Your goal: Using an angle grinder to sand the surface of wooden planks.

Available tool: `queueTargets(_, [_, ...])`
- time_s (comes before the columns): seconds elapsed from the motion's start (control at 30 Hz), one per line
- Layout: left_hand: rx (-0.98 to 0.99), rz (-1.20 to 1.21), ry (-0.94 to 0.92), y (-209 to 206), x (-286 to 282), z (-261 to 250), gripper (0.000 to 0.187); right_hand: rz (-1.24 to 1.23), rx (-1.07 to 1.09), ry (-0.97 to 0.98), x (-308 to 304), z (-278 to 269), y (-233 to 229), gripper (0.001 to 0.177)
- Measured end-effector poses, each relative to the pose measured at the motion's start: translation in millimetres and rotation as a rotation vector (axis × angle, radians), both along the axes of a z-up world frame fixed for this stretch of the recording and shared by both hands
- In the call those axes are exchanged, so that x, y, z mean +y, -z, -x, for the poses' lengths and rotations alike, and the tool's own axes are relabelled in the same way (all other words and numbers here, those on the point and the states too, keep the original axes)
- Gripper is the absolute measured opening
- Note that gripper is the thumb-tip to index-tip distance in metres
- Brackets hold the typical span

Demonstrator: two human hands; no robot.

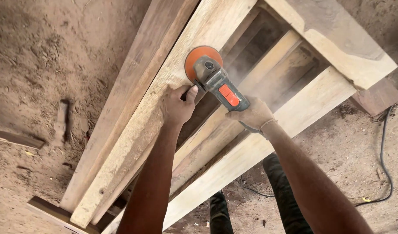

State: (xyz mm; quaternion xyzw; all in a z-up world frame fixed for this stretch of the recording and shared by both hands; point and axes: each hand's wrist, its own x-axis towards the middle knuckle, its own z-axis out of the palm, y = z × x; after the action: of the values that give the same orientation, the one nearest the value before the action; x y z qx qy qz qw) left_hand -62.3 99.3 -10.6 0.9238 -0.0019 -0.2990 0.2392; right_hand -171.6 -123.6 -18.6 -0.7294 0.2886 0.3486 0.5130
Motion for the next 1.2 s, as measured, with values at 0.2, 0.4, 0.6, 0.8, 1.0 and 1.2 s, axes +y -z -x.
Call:
queueTargets(0.2, [-0.052,-0.087,-0.066,-24.3,56.9,32.2,0.037,0.007,0.085,-0.130,64.7,22.8,19.7,0.054])
queueTargets(0.4, [0.120,-0.106,-0.179,-23.1,123.2,67.3,0.038,0.006,0.065,-0.242,124.5,48.7,30.9,0.051])
queueTargets(0.6, [0.096,-0.080,-0.208,-20.4,181.4,98.7,0.039,-0.024,0.020,-0.274,176.5,65.2,30.5,0.056])
queueTargets(0.8, [0.056,-0.112,-0.235,-20.4,235.7,126.8,0.041,0.015,0.069,-0.332,228.6,83.6,37.5,0.061])
queueTargets(1.0, [0.124,-0.124,-0.271,-22.1,285.6,159.2,0.043,0.061,0.094,-0.405,274.8,112.3,47.3,0.059])
queueTargets(1.2, [0.010,-0.106,-0.314,-4.5,338.0,202.5,0.044,0.050,0.104,-0.432,320.0,133.8,43.0,0.062])
